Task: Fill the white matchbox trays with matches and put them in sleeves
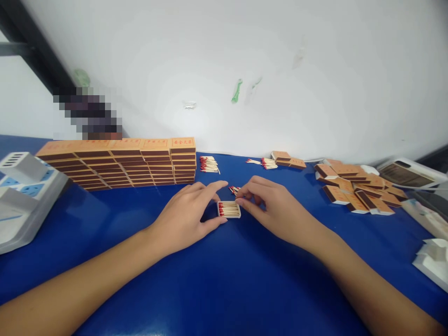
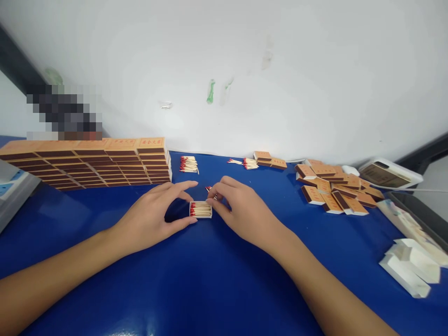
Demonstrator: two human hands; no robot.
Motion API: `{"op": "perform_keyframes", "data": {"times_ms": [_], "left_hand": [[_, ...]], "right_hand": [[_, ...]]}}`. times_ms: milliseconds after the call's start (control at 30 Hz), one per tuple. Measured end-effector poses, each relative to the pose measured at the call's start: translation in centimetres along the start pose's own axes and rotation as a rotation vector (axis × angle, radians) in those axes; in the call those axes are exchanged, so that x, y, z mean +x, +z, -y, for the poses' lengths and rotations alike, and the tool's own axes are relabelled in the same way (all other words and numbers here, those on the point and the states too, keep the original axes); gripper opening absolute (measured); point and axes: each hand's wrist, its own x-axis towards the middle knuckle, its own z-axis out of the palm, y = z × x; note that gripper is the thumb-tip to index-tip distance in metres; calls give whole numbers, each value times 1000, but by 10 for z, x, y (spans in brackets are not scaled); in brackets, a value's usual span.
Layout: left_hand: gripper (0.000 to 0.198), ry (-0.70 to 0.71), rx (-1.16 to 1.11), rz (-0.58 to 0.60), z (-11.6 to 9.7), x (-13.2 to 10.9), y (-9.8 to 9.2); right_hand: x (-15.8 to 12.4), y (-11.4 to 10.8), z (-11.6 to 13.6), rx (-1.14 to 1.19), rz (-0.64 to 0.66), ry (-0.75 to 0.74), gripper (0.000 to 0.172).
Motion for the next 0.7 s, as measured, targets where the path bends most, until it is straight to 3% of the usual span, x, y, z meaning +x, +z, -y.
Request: {"op": "perform_keyframes", "data": {"times_ms": [100,233,400,533,700], "left_hand": [[71,-12,0,4,2,0,0],[70,-6,6,13,2,0,0],[69,-4,11,6,-1,0,-1],[71,-16,7,6,-1,0,-1],[72,3,16,12,0,1,-1]], "right_hand": [[2,-2,-6,-73,-54,102,18],[3,6,-13,-129,-21,165,15],[2,15,-19,-183,37,163,17],[1,6,-22,-224,61,93,18],[0,-5,-14,-141,-2,28,14]]}}
